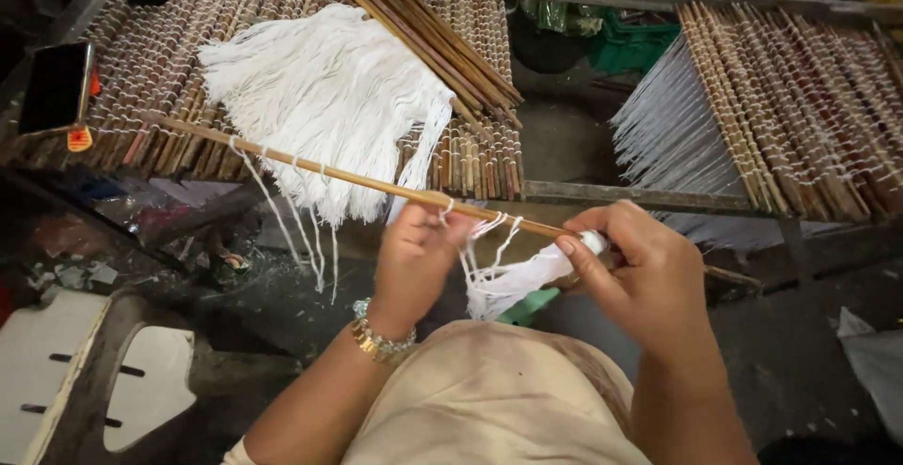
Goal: A person is manually assembling a mop by wrapping and securing bundles of white thread onto a wooden stick using a continuous cord.
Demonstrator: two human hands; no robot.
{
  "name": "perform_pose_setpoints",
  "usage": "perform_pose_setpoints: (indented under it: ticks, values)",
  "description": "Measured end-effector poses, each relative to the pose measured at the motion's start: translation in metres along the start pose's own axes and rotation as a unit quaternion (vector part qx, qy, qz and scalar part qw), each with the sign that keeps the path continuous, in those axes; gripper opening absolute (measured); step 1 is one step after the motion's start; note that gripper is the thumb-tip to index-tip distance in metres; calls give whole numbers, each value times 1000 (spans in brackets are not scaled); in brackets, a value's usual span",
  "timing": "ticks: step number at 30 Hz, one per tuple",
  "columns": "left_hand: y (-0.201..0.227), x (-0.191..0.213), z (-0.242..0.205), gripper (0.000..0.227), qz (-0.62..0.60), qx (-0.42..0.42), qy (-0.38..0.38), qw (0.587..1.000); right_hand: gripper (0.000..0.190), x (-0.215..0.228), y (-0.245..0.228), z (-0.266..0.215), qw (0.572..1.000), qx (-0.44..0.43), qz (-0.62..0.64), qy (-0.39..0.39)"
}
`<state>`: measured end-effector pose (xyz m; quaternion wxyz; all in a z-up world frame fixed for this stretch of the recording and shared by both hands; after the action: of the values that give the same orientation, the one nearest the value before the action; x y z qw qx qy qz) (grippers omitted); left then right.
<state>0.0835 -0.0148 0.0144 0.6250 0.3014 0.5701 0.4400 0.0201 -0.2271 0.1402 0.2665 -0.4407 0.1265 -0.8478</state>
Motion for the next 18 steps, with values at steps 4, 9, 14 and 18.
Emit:
perform_pose_setpoints:
  ticks: [4, 9, 14, 18]
  values:
    - [13, -5, 7, 12, -52, -23, -2, 998, 17, 0, 7, -1, 1000, -7, -21, 0]
    - [3, -30, -1, 28, -58, 12, -38, 998, 15, 0, 2, 2, 1000, -7, 6, -5]
    - [4, -9, 11, 19, -63, 5, 13, 998, 15, 5, 11, 1, 1000, -8, 1, 2]
    - [-3, -25, 3, 26, -238, 58, -55, 968, 15, 3, 11, 2, 1000, -7, 5, 17]
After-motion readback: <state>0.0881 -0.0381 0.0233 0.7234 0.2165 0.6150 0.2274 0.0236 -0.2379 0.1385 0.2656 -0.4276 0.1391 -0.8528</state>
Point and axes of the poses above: each hand's wrist, its own z-axis towards the middle knuckle, its own x-axis out of the back of the hand, y = z × x, the point moved 10 cm from there along z, towards the middle knuckle, and after that the axes turned 9 degrees about y, right-handed, at the moved point
